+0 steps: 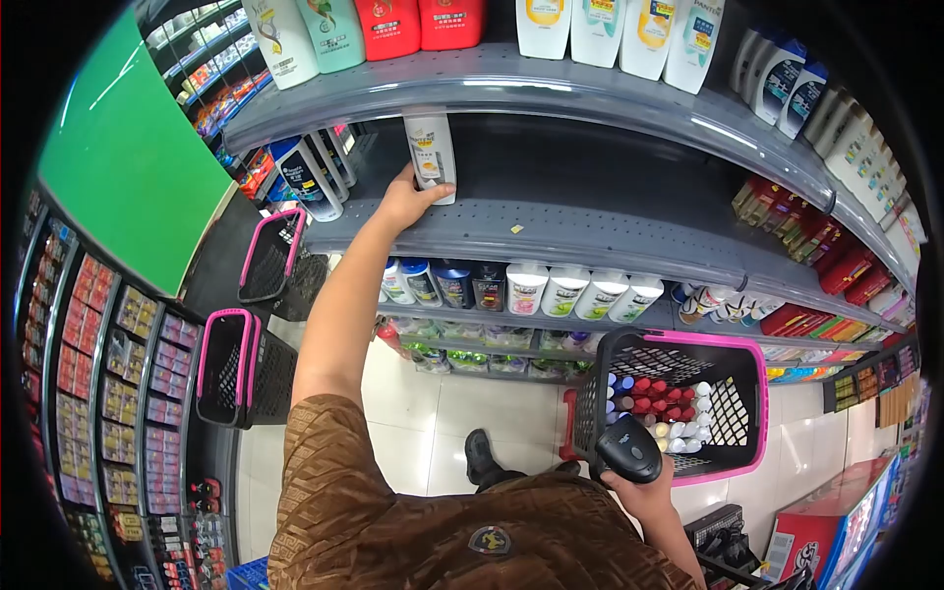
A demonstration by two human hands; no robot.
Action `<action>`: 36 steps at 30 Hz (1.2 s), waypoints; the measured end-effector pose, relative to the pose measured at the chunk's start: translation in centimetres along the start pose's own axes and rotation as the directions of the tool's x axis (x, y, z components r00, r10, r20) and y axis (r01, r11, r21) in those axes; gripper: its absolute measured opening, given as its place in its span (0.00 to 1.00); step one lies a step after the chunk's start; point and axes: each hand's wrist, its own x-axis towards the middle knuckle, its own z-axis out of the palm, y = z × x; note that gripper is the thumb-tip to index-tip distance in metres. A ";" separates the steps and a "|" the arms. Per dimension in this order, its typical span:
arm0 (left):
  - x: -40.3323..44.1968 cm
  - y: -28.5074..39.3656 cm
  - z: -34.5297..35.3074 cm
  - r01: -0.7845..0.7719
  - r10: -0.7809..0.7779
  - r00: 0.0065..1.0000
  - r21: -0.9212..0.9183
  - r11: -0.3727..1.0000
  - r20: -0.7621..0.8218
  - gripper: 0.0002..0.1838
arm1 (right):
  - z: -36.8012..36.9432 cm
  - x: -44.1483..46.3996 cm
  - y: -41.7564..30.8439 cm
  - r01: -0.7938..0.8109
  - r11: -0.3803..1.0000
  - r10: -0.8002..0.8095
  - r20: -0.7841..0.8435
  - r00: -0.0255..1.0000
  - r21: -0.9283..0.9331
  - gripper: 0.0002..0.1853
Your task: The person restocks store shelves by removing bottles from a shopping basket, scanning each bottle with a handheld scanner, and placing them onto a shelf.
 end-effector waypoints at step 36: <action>-0.7 0.6 -0.6 0.096 -0.097 0.995 -0.104 0.990 -0.003 0.32 | -4.3 -2.7 3.1 -0.083 0.985 0.101 -0.116 0.988 0.150 0.25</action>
